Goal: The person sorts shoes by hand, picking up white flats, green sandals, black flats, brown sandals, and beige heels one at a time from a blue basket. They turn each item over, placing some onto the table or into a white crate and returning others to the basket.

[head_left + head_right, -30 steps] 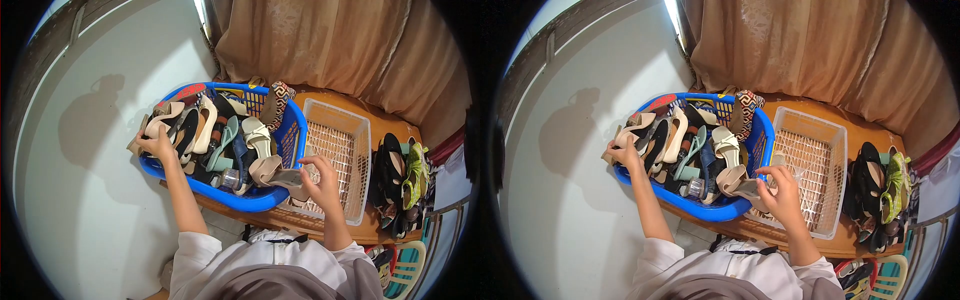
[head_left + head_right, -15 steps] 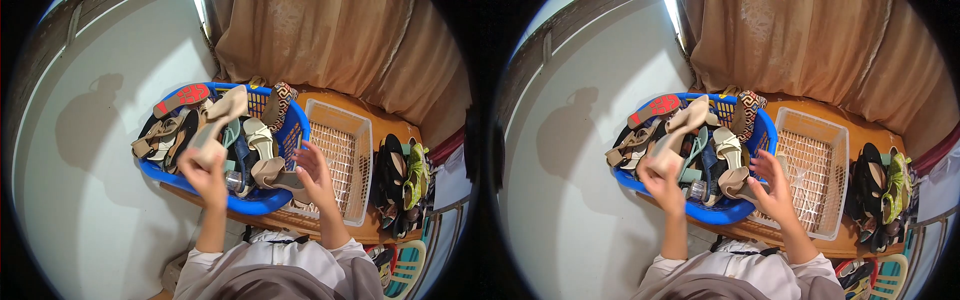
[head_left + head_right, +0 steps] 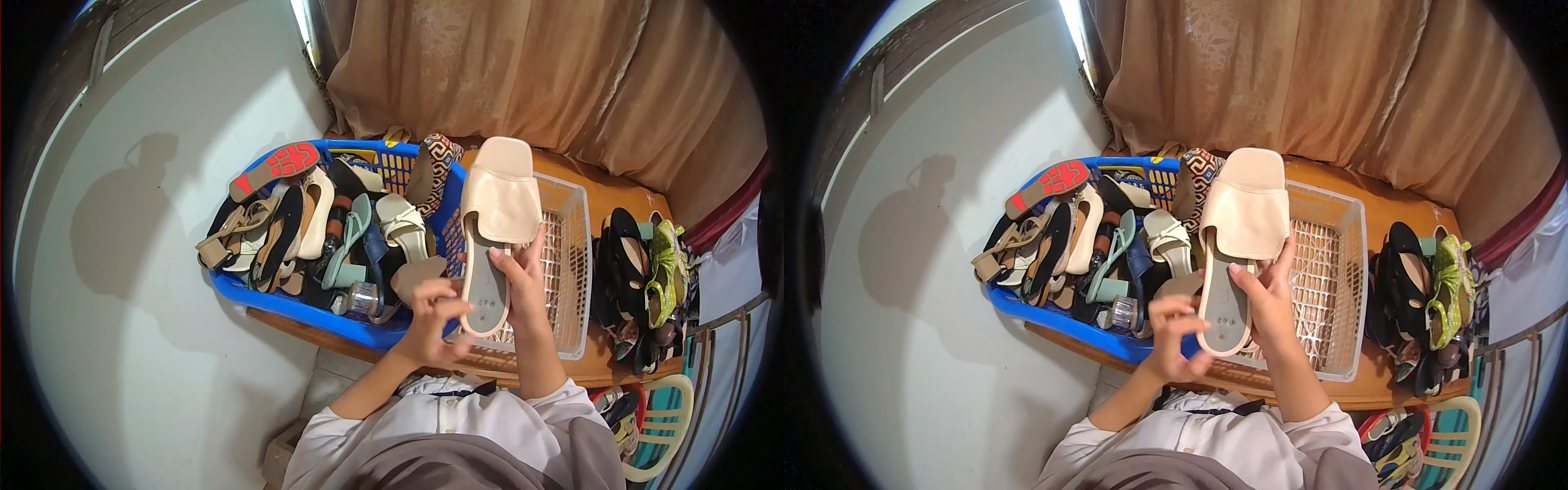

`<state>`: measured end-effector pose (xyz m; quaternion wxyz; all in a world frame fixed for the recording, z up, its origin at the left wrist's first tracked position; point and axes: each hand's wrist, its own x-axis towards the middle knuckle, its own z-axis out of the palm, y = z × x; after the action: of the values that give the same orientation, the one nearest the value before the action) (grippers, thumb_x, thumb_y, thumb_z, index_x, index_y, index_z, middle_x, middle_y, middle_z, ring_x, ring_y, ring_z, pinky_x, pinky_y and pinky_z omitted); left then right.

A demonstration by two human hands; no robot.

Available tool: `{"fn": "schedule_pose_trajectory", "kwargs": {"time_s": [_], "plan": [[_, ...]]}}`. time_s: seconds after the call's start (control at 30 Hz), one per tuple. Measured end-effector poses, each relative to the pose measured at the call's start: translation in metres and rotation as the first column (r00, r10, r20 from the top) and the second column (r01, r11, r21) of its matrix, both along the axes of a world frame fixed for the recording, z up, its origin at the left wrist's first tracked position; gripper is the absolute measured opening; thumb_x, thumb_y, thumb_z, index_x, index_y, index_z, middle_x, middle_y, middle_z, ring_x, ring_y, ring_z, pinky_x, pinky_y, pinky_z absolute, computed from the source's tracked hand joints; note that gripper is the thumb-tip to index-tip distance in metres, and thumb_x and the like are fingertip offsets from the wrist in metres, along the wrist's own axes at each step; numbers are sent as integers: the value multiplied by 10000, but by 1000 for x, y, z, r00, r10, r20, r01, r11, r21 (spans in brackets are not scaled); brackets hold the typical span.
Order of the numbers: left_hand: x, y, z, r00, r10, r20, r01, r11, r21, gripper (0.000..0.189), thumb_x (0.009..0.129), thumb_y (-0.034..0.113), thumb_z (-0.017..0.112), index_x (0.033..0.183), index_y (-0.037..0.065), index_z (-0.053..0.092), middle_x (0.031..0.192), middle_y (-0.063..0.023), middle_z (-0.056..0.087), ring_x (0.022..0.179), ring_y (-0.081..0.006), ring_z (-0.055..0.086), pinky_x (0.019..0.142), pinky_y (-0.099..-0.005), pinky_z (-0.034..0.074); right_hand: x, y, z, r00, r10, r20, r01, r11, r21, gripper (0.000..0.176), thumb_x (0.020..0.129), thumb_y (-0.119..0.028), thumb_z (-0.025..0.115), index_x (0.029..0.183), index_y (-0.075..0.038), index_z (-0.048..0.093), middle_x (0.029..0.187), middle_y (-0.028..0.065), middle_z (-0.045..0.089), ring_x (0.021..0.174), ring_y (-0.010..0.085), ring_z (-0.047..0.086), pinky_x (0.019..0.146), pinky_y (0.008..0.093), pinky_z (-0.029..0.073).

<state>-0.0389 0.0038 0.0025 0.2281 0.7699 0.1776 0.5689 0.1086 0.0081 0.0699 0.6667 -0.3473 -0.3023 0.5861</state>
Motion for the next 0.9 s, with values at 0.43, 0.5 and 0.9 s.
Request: {"fn": "schedule_pose_trajectory", "kwargs": {"time_s": [0.43,0.5,0.9], "plan": [[-11,11,93,941,236,-242,-245,970,-4,926,591,31,728,1381,54,244,1400,-270,138,1282,-433,238,1015,-485,303,-9,-22,4,825,-182,536,-47,922,385,766,765,51,574,1338,-102,89,1316,156,304,1168,231,442,935,344,404],[-11,11,94,916,298,-267,-290,954,71,943,575,83,773,1367,26,264,1389,-287,182,1267,-430,276,995,-470,340,-6,-24,4,809,-198,554,-33,925,379,751,753,32,602,1315,-96,121,1312,120,286,1150,216,446,935,339,392],[18,29,64,828,516,221,-559,795,235,640,732,224,716,1203,-103,432,1232,-275,463,1053,-393,522,904,-403,441,-13,-5,10,433,-732,526,51,602,797,685,745,-44,687,1201,-109,180,1304,183,297,1158,305,428,908,380,418]]}}
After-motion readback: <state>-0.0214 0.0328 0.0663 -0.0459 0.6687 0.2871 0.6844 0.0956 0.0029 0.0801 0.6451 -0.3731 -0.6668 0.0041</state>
